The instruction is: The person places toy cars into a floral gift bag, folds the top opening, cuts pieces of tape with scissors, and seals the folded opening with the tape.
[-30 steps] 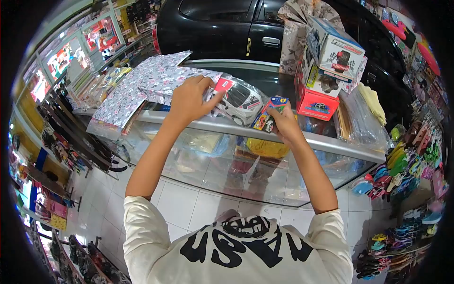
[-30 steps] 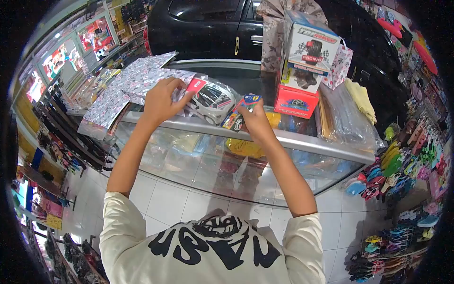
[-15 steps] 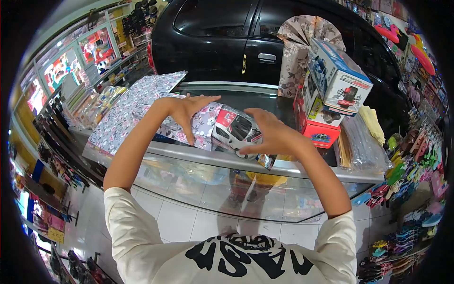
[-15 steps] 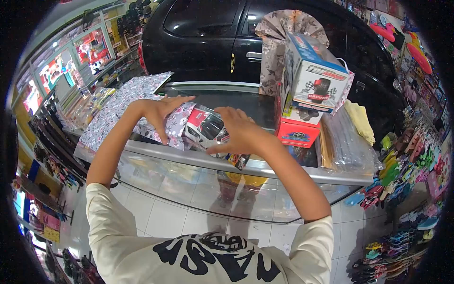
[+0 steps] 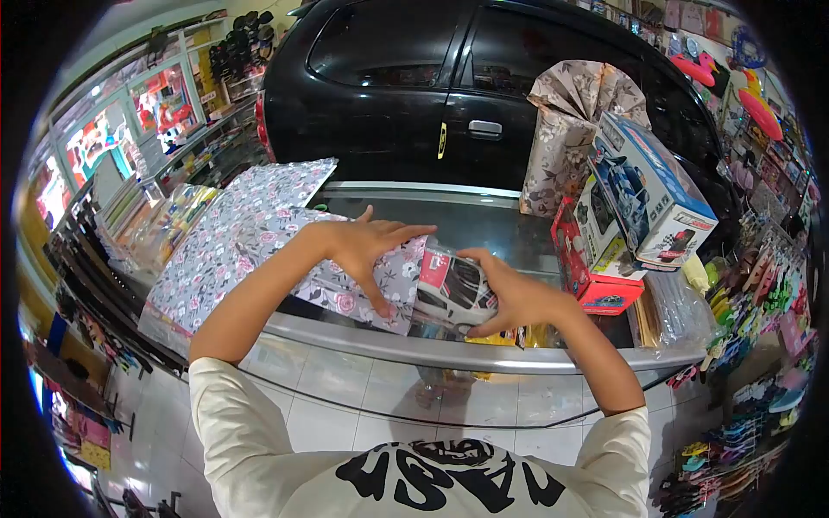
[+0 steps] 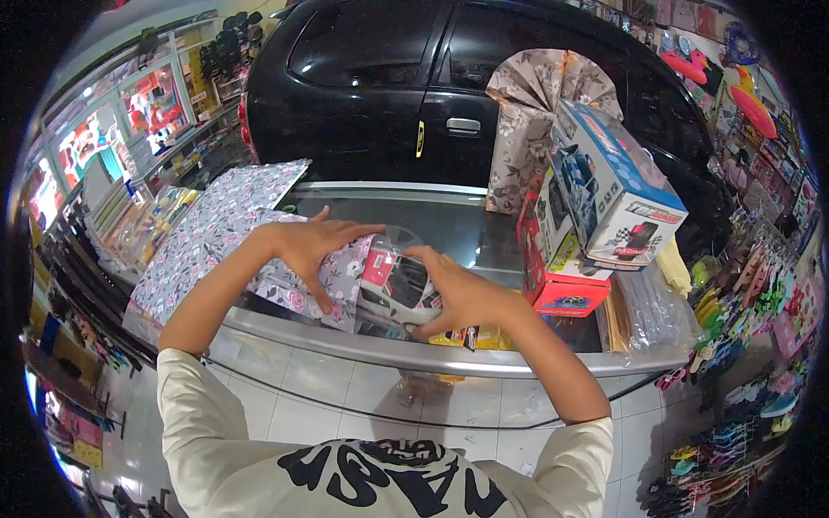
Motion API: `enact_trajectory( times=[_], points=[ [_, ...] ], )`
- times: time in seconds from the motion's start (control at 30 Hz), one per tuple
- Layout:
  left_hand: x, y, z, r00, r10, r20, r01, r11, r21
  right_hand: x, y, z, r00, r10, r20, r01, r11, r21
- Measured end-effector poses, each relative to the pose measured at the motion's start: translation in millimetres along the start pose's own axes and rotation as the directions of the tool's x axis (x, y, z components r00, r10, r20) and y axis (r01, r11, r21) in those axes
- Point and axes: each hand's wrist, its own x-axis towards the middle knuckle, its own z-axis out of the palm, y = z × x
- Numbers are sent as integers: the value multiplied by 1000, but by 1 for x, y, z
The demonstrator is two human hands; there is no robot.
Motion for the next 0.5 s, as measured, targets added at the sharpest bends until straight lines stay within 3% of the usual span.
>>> enact_trajectory(
  times=[0.13,0.23,0.37,0.5],
  points=[
    [-1,-2,5,995,20,-93,-20,1000,6,3,3,5,995,-92,-36,86,985,-153],
    [-7,0,5,994,31,-108,-36,998,-45,5,-2,17,992,-114,-62,52,788,-613],
    [-13,-18,9,984,116,-133,-114,993,21,1,-20,10,997,-40,-59,-10,738,-674],
    [-14,-31,6,997,75,-26,-76,996,-50,-1,-14,5,1000,-7,0,6,835,-550]
  ],
)
